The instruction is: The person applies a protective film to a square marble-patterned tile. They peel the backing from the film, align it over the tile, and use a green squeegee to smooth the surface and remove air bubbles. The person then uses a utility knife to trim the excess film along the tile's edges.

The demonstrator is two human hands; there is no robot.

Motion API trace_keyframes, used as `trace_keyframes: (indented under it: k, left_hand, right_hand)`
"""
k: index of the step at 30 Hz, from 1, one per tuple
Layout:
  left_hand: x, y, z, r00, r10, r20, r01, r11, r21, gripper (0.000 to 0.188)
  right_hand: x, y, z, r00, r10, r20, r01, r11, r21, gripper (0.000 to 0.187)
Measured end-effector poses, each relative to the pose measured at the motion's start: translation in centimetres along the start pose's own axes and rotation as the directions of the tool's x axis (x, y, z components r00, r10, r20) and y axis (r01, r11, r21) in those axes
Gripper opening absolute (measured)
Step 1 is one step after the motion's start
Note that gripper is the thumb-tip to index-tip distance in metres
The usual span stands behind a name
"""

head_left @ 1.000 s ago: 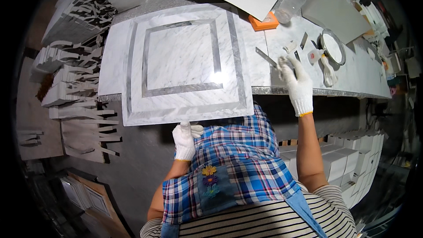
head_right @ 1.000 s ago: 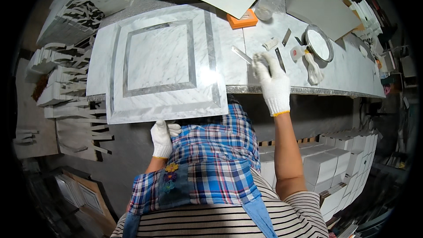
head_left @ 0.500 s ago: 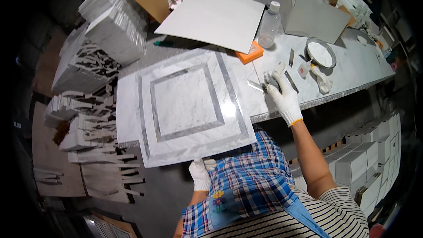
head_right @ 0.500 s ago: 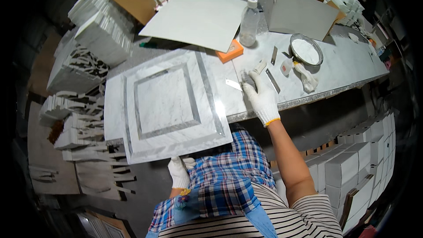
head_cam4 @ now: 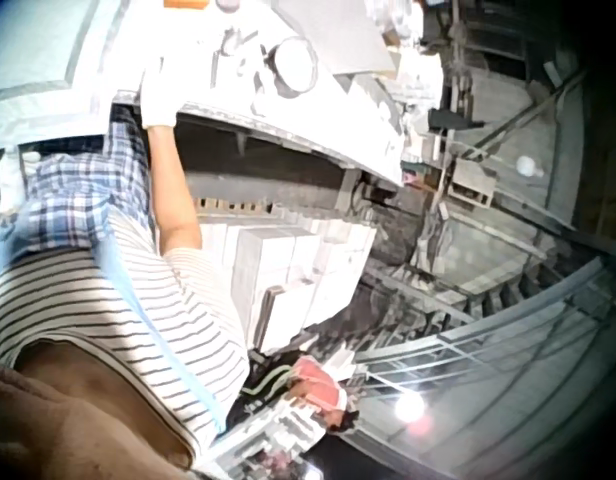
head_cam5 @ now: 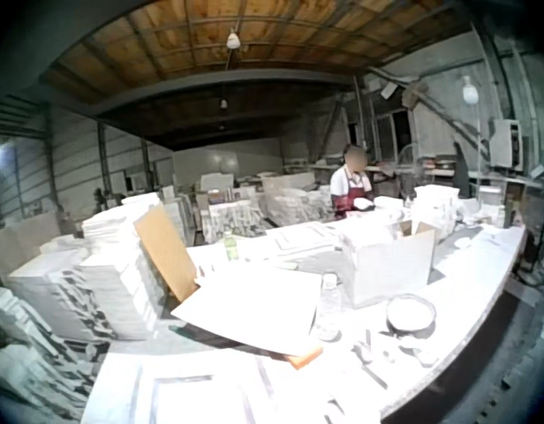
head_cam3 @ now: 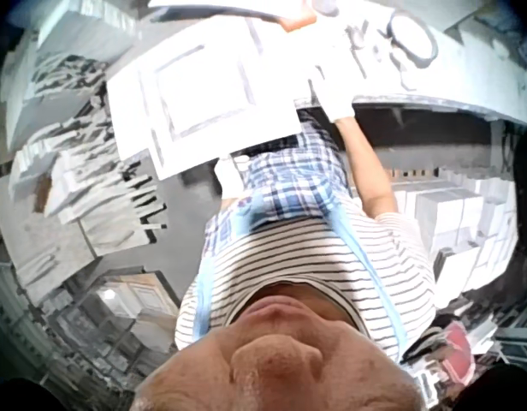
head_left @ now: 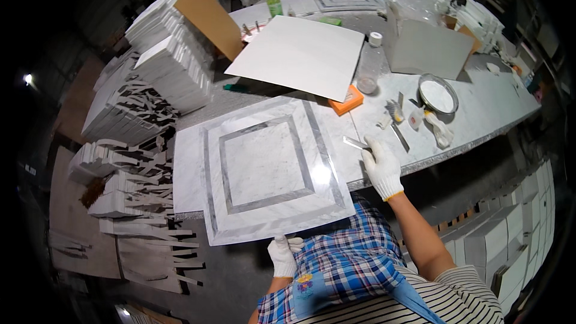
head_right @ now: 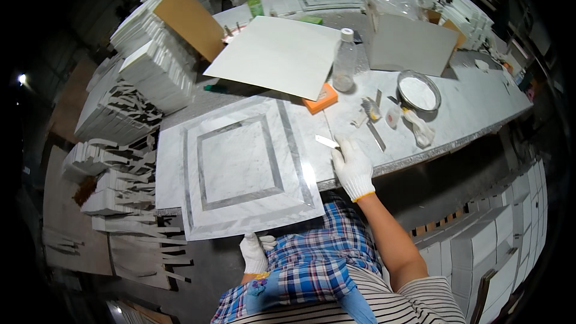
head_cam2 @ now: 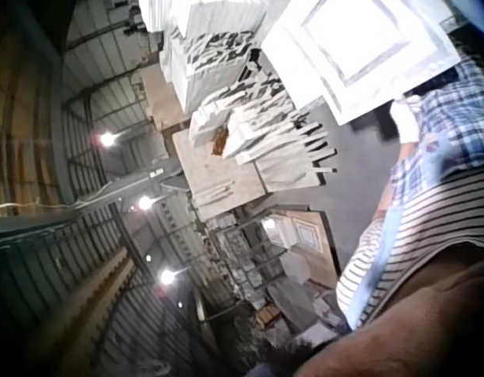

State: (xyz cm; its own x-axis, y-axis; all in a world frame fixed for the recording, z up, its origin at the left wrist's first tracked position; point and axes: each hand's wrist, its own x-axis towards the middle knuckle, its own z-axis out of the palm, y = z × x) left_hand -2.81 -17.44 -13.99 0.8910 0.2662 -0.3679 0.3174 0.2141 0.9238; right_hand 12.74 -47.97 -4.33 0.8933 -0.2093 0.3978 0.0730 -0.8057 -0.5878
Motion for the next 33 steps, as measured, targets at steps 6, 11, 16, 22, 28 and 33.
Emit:
trace_keyframes:
  k: [6,11,16,22,28,33]
  left_hand:
    - [0.1,0.0,0.1,0.999,-0.027,-0.021,0.027,0.999,0.029,0.080]
    - [0.2,-0.9,-0.4,1.000,-0.017,-0.016,0.017,1.000,0.012,0.083]
    - [-0.1,-0.8,-0.1,1.000,0.019,-0.010,-0.019,1.000,0.010,0.079]
    - [-0.2,-0.8,-0.1,0.998,-0.055,-0.023,0.054,0.998,-0.034,0.078]
    - [-0.2,0.4,0.5,0.994,-0.110,0.029,0.114,0.969,-0.218,0.050]
    - [0.2,-3.8,-1.2,0.991,0.104,0.088,-0.112,0.989,0.095,0.038]
  right_hand:
    - [-0.9,1.8,2.0,0.993,-0.106,-0.043,0.103,0.993,-0.060,0.022]
    - [-0.7,1.1,2.0,0.975,-0.198,-0.104,0.192,0.980,-0.060,0.025]
    - [1.6,-2.3,1.5,0.978,-0.204,-0.034,0.206,0.977,0.058,0.022]
    - [9.4,-10.0,7.4,0.855,-0.514,0.072,0.510,0.858,0.068,0.021]
    - [17.1,-16.4,17.1,0.679,-0.660,0.320,0.687,0.725,0.037,0.026]
    - [23.3,-20.3,28.3,0.602,-0.641,0.476,0.731,0.682,-0.006,0.037]
